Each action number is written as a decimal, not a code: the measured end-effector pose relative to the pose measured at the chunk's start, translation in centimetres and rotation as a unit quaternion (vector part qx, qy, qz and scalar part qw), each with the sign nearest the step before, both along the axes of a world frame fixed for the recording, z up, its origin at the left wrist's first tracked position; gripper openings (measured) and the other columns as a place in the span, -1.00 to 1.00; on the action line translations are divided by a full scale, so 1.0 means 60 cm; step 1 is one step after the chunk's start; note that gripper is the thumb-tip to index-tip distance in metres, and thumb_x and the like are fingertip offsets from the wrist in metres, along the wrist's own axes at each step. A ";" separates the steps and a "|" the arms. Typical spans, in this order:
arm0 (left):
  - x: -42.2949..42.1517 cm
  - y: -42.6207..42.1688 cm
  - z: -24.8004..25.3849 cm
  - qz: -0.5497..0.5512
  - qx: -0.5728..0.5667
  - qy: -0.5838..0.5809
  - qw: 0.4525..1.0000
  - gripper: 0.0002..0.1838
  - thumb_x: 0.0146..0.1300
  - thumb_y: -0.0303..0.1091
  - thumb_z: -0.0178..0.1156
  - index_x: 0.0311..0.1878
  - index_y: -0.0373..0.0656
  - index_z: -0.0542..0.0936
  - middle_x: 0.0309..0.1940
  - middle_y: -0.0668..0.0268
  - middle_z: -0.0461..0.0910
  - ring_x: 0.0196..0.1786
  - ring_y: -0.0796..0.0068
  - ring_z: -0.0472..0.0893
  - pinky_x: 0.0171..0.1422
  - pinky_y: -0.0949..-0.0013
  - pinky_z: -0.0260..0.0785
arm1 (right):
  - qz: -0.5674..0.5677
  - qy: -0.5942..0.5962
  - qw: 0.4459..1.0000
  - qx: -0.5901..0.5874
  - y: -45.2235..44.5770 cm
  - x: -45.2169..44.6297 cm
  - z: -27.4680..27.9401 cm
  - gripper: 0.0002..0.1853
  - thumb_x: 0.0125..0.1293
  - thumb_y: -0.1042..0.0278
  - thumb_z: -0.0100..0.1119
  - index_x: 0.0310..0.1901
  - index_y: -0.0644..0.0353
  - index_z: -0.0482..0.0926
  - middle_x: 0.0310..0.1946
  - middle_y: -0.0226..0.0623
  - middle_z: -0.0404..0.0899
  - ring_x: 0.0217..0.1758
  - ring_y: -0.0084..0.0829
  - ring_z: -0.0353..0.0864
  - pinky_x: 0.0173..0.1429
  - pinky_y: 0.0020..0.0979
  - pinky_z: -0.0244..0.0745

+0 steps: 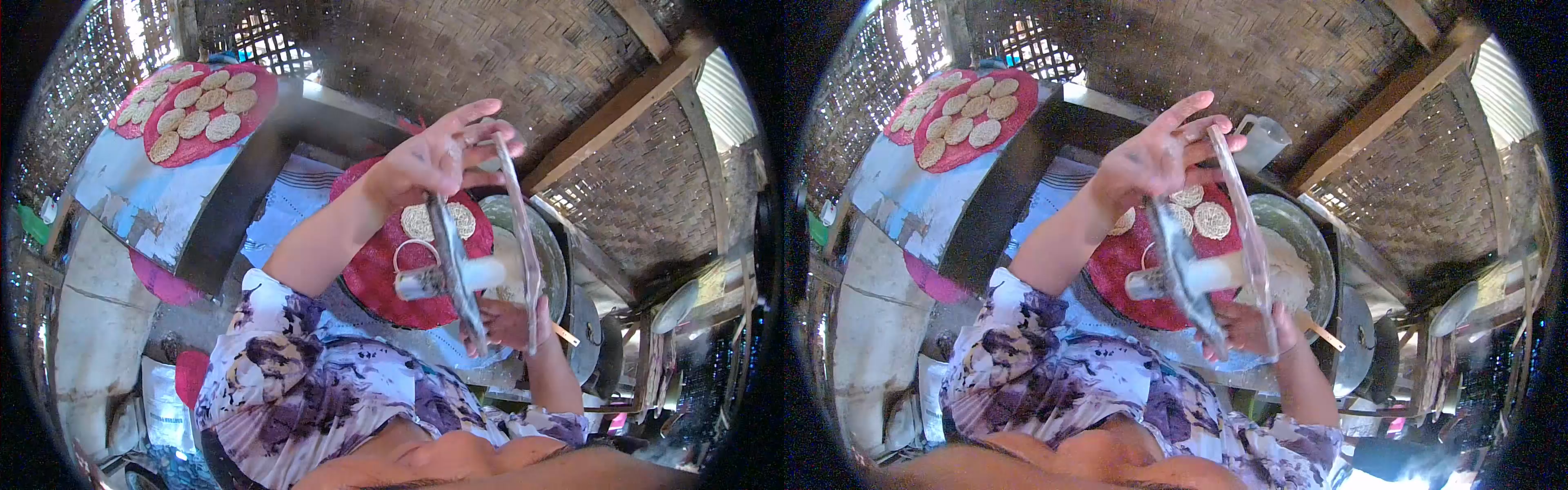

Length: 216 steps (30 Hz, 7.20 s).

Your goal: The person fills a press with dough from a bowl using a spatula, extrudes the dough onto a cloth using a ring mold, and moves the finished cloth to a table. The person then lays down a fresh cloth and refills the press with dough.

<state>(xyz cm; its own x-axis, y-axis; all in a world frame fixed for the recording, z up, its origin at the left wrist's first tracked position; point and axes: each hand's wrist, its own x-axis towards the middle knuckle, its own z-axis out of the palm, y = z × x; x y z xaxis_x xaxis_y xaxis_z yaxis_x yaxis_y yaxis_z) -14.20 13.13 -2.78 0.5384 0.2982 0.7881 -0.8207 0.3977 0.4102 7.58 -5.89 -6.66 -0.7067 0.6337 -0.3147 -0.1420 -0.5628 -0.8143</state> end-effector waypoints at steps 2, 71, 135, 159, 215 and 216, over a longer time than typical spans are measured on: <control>0.021 0.032 -0.044 0.056 -0.042 0.059 0.996 -0.08 -0.19 -0.59 0.24 0.32 -0.03 0.06 0.17 0.21 0.26 0.32 0.08 0.18 0.39 0.02 -0.01 | -0.087 -0.019 0.994 -0.055 0.003 0.008 0.002 0.28 -0.22 -0.68 -0.13 0.29 0.40 -0.02 0.16 0.10 0.21 0.10 -0.03 0.36 0.14 -0.05 0.26; -0.005 -0.063 -0.115 0.501 0.052 0.518 0.692 -0.41 -0.11 -0.28 0.34 0.05 -0.19 0.40 -0.10 0.14 0.53 0.07 0.31 0.48 0.16 0.31 0.28 | -0.242 -0.132 0.918 0.285 0.078 -0.073 -0.018 -0.37 0.18 0.03 0.12 0.19 0.25 0.26 -0.07 -0.20 0.42 -0.13 -0.43 0.44 -0.12 -0.38 0.41; -0.270 -0.102 -0.179 0.755 0.154 0.294 0.565 -0.72 -0.10 -0.52 0.30 -0.40 -0.05 0.39 -0.50 0.38 0.53 -0.35 0.49 0.54 0.31 0.02 0.12 | -0.044 -0.618 0.640 0.454 0.227 -0.169 -0.126 -0.79 -0.01 0.13 0.14 -0.47 0.07 0.61 -0.36 -0.23 0.54 -0.18 -0.19 0.53 -0.12 -0.19 0.44; -0.154 -0.019 -0.101 0.348 -0.140 0.263 0.889 -0.34 0.06 -0.05 0.12 0.17 -0.25 0.28 -0.29 0.23 0.56 0.02 0.22 0.49 0.30 -0.03 0.09 | -0.065 -0.087 0.993 0.051 0.107 -0.140 -0.067 -0.15 0.09 -0.51 -0.31 0.02 0.23 0.32 -0.38 -0.16 0.50 -0.55 -0.40 0.46 -0.52 -0.44 0.35; -0.089 -0.036 -0.130 0.617 0.256 0.352 0.656 -0.46 -0.07 -0.15 0.24 -0.03 -0.26 0.45 -0.15 0.02 0.52 -0.10 0.12 0.53 -0.01 0.21 0.35 | -0.352 -0.294 0.856 0.237 0.070 -0.182 0.011 -0.57 0.33 -0.03 -0.15 -0.33 0.24 0.46 -0.67 -0.36 0.40 -0.73 -0.47 0.33 -0.64 -0.44 0.21; -0.068 -0.066 -0.116 0.677 0.271 0.359 0.582 -0.50 -0.14 -0.23 0.27 -0.09 -0.26 0.48 -0.24 0.02 0.55 -0.18 0.10 0.56 -0.10 0.21 0.37 | -0.308 -0.407 0.789 0.342 0.065 -0.172 0.019 -0.57 0.32 -0.03 -0.13 -0.30 0.26 0.46 -0.62 -0.28 0.45 -0.64 -0.35 0.40 -0.54 -0.37 0.28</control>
